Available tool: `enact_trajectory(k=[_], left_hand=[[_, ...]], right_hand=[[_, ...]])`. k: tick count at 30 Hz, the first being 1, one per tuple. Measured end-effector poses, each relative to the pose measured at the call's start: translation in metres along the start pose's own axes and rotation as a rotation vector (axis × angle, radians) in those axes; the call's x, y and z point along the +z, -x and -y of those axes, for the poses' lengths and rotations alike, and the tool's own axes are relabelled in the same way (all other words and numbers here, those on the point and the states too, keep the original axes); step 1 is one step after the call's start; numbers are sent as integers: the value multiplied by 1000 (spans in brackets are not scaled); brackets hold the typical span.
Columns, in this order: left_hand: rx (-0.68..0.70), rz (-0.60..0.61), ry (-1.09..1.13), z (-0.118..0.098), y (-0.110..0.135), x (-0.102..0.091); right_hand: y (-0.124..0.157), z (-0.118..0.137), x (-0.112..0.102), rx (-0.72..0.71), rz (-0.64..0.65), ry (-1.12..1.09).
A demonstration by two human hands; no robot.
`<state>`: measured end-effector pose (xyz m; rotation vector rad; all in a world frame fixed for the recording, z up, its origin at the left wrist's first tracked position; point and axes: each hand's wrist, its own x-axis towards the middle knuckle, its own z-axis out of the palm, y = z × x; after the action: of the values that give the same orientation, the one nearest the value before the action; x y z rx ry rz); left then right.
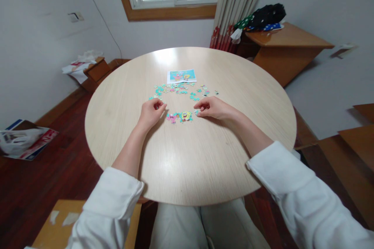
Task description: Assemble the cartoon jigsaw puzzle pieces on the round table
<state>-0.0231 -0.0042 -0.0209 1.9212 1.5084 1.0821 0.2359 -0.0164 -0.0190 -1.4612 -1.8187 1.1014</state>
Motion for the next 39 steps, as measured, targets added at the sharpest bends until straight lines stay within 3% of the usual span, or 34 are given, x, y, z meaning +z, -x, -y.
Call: enact_trajectory(k=[18,24,39], left_hand=[[12,21,-21,0,0,-1],[18,31,-9,1,0,0],[32,226,11,-8,5,1]], right_hand=[[0,0,-1,-18,21,-69],[2,2,5,-39,-76,-168],[-3,0,6,-42,-133,-121]])
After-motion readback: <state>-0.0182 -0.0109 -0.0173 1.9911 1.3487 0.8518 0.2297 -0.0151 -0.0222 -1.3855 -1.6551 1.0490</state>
